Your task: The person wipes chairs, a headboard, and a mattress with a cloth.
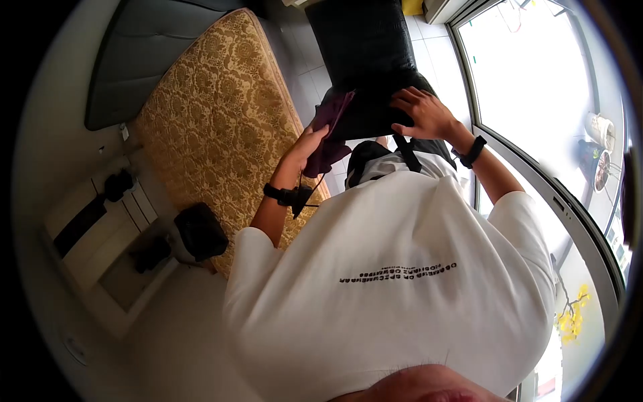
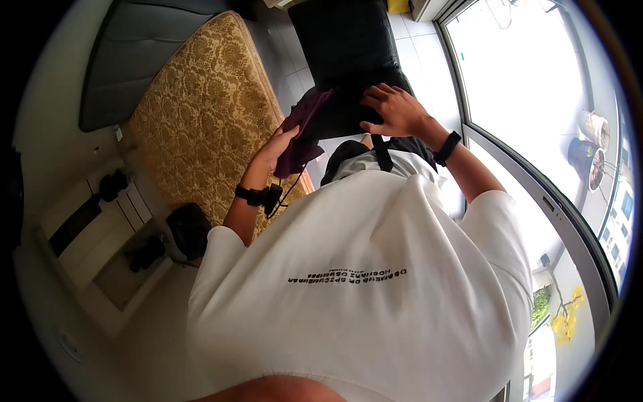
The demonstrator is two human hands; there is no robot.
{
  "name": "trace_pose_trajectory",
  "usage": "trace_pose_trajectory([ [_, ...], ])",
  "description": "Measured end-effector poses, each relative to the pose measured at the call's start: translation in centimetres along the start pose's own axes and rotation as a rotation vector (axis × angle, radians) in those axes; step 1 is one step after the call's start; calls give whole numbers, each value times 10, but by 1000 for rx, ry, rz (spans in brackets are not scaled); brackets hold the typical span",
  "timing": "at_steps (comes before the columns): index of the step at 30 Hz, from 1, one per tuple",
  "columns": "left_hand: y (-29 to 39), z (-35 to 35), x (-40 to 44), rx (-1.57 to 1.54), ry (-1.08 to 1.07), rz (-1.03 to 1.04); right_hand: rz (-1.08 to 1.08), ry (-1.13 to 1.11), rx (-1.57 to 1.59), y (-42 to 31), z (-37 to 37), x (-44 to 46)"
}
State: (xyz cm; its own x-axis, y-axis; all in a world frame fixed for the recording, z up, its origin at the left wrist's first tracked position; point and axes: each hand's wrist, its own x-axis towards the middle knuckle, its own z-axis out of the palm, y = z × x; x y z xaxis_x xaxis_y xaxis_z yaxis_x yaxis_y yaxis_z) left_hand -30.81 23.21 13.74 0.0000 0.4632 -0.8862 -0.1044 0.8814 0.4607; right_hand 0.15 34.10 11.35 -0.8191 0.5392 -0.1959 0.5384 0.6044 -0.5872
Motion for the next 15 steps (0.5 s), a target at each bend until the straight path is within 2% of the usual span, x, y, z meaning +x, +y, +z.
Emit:
trace_pose_trajectory([
  [2, -37, 6, -4, 276, 121, 222, -37, -3, -15, 1, -2, -1],
  [3, -16, 28, -35, 518, 137, 257, -104, 55, 6, -2, -3, -1],
  [4, -37, 35, -37, 619, 182, 414, -167, 117, 25, -4, -5, -2],
  [6, -14, 72, -66, 580, -99, 312, -274, 53, 140, -17, -10, -4],
  [8, 12, 110, -78, 415, -216, 422, -430, 29, 311, -32, -16, -11],
  [9, 17, 127, -80, 434, -114, 614, -458, 19, 424, -36, -13, -14],
  [10, 24, 134, -82, 426, -102, 618, -483, 25, 602, -35, -7, -15],
  [12, 34, 144, -84, 559, -79, 898, -433, -48, 789, -36, -27, -24],
  [14, 38, 152, -83, 549, -35, 947, -321, -82, 967, -27, -45, -33],
  [15, 41, 155, -83, 664, -8, 1051, -225, -90, 1081, -21, -53, -39],
])
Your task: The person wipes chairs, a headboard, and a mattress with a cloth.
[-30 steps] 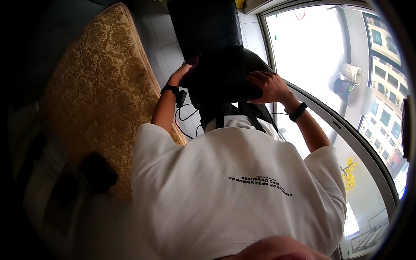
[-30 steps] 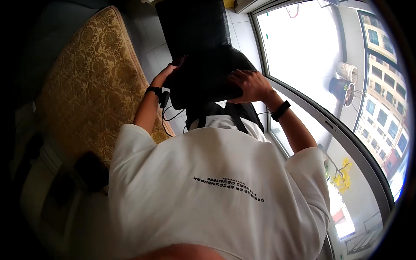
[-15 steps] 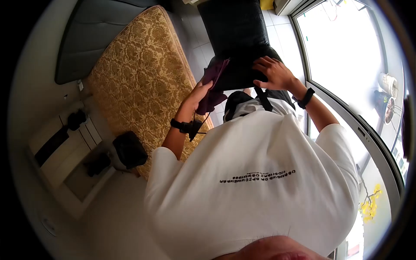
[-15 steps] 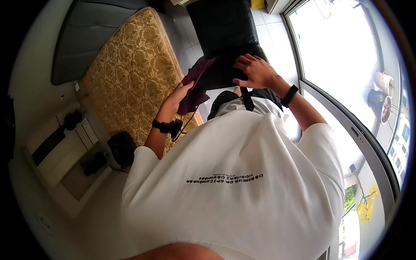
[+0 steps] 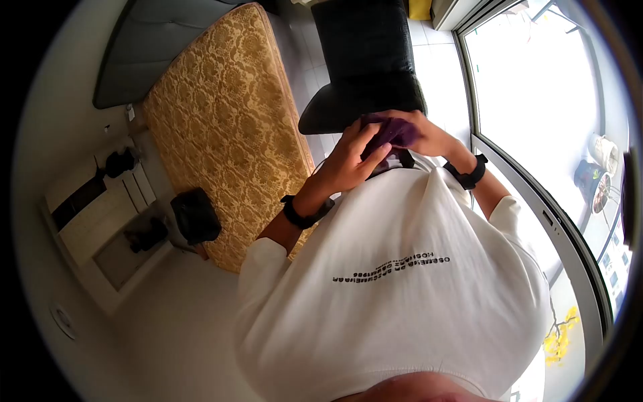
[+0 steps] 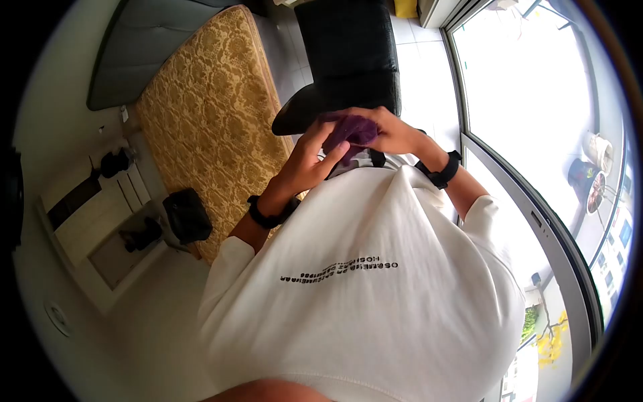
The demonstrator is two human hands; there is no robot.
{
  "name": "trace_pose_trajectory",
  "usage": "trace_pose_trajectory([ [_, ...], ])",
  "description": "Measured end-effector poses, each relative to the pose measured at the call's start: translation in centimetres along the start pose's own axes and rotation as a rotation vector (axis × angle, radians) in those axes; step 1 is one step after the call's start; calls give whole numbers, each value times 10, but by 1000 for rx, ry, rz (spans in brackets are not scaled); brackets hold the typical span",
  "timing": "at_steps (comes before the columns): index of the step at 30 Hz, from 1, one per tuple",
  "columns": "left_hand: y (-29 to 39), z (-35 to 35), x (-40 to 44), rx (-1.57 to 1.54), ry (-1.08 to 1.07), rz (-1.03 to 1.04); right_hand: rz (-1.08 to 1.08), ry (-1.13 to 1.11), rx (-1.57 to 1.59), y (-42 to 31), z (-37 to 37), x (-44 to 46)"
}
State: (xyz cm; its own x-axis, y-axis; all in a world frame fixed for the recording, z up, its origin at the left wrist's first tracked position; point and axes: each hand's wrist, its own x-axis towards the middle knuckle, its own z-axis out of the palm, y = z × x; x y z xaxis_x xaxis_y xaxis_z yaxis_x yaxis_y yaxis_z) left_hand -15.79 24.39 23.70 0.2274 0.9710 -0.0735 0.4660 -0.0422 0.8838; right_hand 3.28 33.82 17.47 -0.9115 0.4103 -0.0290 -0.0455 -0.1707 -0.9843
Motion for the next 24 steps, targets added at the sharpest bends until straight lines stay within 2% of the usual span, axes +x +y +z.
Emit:
trace_pose_trajectory([
  [2, -6, 1, 4, 218, 17, 199, -96, 122, -39, 0, -12, -13],
  [3, -12, 1, 6, 216, 22, 197, -132, 177, -106, 7, -19, -20],
  [5, -25, -2, 9, 40, 54, 175, -89, 219, -14, 22, -34, -40],
  [6, -38, -7, 8, 95, 127, 121, -11, 315, -12, 25, -38, -49],
  [9, -93, -22, 2, 301, 328, -65, 28, 524, 21, 54, -59, -76],
  [11, -160, -16, -16, 443, 264, -217, 64, 583, -257, 50, -70, -86],
  [12, -153, -14, -12, 444, 261, -220, 77, 608, -252, 42, -72, -85],
  [14, -139, 0, 1, 741, 246, -291, 186, 683, -286, 26, -72, -87],
  [15, -141, 2, 7, 739, 244, -288, 230, 706, -263, 23, -74, -89],
  [17, -149, 5, 19, 807, 203, -351, 82, 767, -204, 25, -80, -92],
  [18, -152, 7, 17, 809, 254, -296, -9, 760, -221, 22, -84, -92],
  [19, -154, 9, 12, 808, 252, -301, -13, 754, -245, 24, -90, -91],
  [21, -151, 6, 14, 779, 83, -397, -18, 743, -279, 21, -95, -86],
  [22, -149, 4, 18, 780, 73, -387, 99, 654, -242, 19, -94, -86],
  [23, -146, 3, 24, 737, 33, -469, 217, 562, -205, 9, -91, -83],
  [24, -144, 3, 29, 691, -2, -549, 102, 499, -121, 25, -86, -69],
])
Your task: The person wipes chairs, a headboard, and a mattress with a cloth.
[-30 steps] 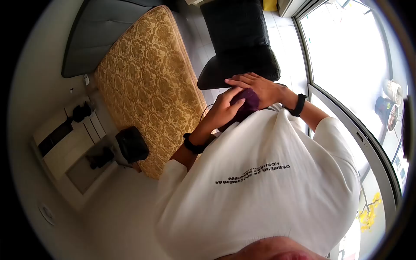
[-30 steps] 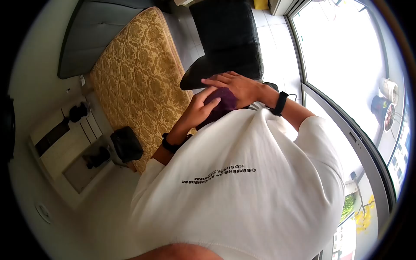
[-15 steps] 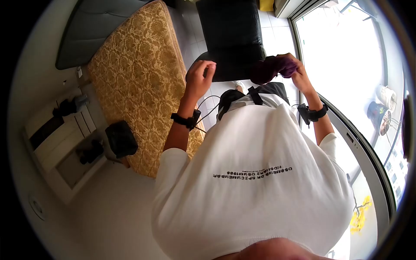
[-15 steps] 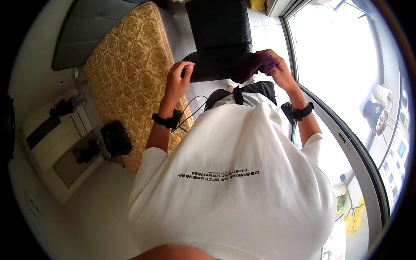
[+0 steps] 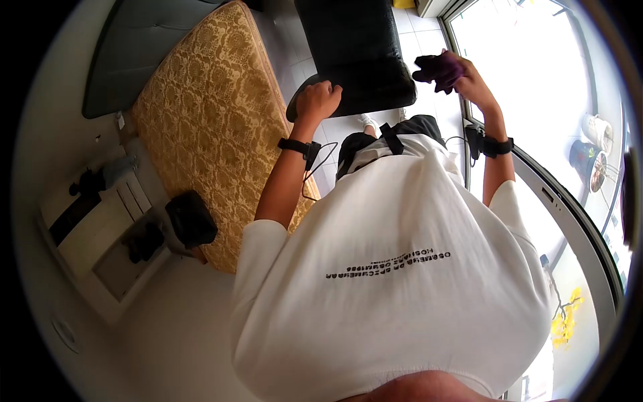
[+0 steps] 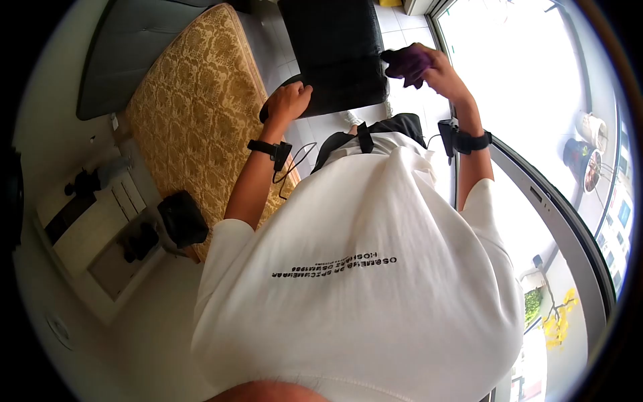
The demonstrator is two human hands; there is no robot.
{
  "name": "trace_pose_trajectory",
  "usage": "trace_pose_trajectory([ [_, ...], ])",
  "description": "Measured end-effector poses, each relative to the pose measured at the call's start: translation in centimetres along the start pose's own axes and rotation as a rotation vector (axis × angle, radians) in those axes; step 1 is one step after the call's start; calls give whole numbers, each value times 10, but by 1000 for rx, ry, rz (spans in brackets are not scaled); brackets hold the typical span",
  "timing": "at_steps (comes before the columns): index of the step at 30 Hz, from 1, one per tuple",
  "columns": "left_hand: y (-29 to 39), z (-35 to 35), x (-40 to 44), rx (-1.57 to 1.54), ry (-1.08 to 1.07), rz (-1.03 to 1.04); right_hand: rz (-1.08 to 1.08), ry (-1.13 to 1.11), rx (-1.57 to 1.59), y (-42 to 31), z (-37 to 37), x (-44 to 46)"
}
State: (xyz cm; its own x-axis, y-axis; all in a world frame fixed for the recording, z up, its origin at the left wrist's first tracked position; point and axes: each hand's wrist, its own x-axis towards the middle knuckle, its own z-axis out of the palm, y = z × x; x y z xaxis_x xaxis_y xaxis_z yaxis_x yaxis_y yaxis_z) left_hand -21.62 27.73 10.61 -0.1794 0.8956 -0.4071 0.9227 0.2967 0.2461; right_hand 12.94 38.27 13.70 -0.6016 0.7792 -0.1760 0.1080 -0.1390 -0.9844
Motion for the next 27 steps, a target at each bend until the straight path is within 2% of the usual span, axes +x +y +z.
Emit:
trace_pose_trajectory([
  [1, 3, -1, 1, -5, -1, 10, 72, 62, -118, 9, 15, -6],
  [2, 4, -1, 0, -30, 3, -17, 167, -114, -366, 10, 22, 4],
  [3, 5, -1, 0, -57, 7, -48, -93, -77, -389, 63, 39, 11],
  [5, 2, 3, -3, -45, 40, -12, 195, 72, -119, 75, 64, 10],
  [6, 0, 4, -6, -21, 66, 22, 195, 66, -122, 85, 68, 7],
  [7, -2, 5, -5, -23, 66, 19, 140, 155, -329, 94, 71, 4],
  [9, -1, 6, -4, -7, 91, 28, 84, 244, -541, 106, 73, -2],
  [11, -2, 9, -3, -6, 89, 36, 380, 146, 59, 114, 69, -4],
  [12, -3, 11, -3, 3, 86, 41, 457, 124, 20, 72, 73, -6],
  [13, -2, 12, -7, -1, 82, 39, 462, 122, 18, 58, 72, -2],
  [15, -1, 12, -12, 33, 102, 51, 751, 10, 25, 42, 70, 2],
  [16, -1, 14, -14, 30, 100, 51, 764, -5, 33, 37, 70, 4],
  [18, -3, 23, -22, 43, 183, 120, 764, 52, 43, 56, 77, 5],
  [21, 0, 30, -34, 46, 187, 125, 792, 156, 63, 109, 80, 13],
  [23, 1, 34, -43, 51, 190, 123, 1035, 253, 144, 139, 82, 21],
  [27, 3, 40, -59, 36, 179, 114, 1127, 196, 223, 160, 78, 18],
])
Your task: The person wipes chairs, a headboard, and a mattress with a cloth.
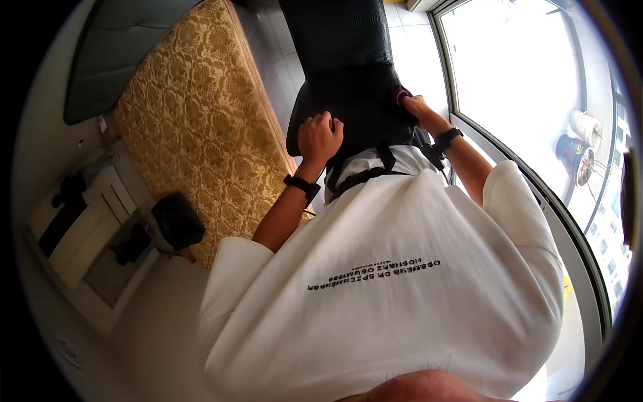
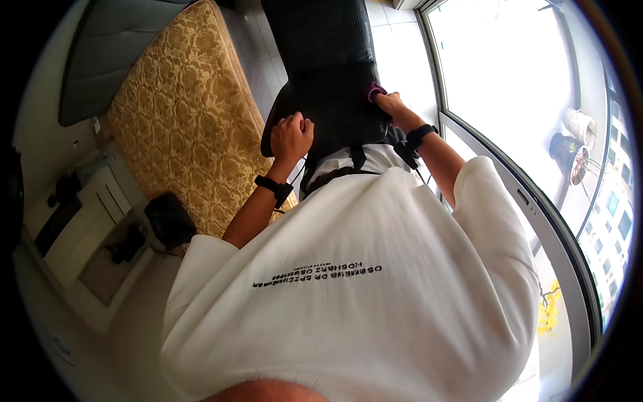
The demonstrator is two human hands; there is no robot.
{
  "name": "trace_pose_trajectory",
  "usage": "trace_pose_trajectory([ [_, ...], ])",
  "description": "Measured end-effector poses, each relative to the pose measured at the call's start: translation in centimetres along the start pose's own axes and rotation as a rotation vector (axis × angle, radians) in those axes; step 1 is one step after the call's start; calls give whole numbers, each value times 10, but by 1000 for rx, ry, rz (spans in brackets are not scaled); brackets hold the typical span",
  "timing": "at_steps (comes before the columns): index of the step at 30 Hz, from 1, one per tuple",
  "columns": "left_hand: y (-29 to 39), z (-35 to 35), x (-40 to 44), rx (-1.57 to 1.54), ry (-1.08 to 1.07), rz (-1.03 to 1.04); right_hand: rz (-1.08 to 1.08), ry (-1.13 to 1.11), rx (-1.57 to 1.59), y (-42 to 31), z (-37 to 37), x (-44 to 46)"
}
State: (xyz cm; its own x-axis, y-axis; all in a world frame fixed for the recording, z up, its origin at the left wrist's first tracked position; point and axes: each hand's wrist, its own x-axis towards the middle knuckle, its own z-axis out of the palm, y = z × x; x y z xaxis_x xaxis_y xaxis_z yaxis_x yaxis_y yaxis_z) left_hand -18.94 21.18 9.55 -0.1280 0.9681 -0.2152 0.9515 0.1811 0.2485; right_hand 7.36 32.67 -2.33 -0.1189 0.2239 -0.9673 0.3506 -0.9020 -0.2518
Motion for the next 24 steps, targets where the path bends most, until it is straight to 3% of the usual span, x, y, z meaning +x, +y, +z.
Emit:
trace_pose_trajectory([
  [4, -1, 9, -20, -39, -41, -34, 114, 90, -143, 16, 6, 27],
  [7, -5, 20, -41, -48, -87, -36, 167, -65, -41, 29, 10, 39],
  [9, -3, 29, -54, -59, -110, -59, 130, 108, -156, 41, 13, 35],
  [12, 3, 33, -64, -63, -110, -76, 70, -73, -116, 61, -2, 53],
  [20, -8, 26, -47, -93, -5, -38, 36, -98, 8, 48, -8, 78],
  [22, -8, 26, -47, -96, 14, -40, -77, 160, -91, 59, -7, 106],
  [24, -7, 28, -49, -121, 69, -62, -81, 12, -330, 47, -18, 120],
])
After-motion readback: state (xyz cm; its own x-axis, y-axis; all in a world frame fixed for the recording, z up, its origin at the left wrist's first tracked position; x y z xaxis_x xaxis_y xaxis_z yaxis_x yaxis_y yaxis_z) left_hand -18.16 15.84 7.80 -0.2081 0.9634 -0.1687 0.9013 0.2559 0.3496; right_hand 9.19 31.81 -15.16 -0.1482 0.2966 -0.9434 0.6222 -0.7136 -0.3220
